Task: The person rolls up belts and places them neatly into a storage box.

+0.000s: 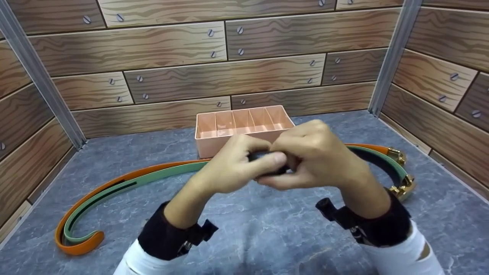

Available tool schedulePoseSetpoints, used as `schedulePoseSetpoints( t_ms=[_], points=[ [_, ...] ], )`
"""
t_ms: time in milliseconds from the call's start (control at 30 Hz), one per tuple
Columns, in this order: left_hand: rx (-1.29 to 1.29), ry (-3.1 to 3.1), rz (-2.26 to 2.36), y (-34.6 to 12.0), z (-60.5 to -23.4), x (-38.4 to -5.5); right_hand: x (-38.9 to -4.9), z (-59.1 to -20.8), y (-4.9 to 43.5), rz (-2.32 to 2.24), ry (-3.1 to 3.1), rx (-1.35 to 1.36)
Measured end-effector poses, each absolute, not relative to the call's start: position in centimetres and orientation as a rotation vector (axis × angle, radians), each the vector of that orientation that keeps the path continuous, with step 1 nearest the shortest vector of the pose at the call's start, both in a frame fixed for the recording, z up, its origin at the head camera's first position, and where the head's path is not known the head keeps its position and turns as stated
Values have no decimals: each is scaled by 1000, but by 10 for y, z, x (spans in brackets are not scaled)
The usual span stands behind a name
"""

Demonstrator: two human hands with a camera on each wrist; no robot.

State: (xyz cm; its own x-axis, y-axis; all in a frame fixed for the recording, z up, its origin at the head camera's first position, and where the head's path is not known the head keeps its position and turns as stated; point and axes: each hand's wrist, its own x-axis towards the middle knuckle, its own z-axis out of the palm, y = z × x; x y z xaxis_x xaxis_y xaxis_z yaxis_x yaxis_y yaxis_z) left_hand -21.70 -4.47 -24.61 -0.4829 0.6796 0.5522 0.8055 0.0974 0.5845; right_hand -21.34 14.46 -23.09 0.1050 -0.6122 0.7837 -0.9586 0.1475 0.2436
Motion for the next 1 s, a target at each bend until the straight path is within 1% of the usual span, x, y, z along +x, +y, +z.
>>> schedulePoseSetpoints(
  t_ms=[100,167,233,367,433,500,633,867,933,1000],
  points=[
    [-1611,-2149,-1495,-46,-245,-218,-218,-233,145,594,-1548,1547],
    [-1579,-2182,-1476,-46,-244,-216,-216,-232,145,571,-1590,1546],
    [-1442,-2276,-1324,-45,-243,-213,-213,-231,145,484,-1669,1523],
    [-1077,-2474,-861,-40,-245,-209,-204,-229,142,260,-1831,1451],
    [-983,-2522,-718,-38,-246,-208,-203,-229,140,206,-1853,1439],
    [-958,-2543,-670,-38,-246,-207,-203,-230,138,212,-1851,1454],
    [-1058,-2528,-789,-40,-244,-208,-207,-231,139,304,-1794,1522],
    [-1534,-2335,-1479,-47,-243,-215,-218,-231,146,593,-1622,1619],
    [-1587,-2318,-1532,-47,-243,-215,-219,-231,146,645,-1621,1642],
    [-1550,-2344,-1444,-47,-242,-213,-218,-231,146,631,-1662,1654]
  ],
)
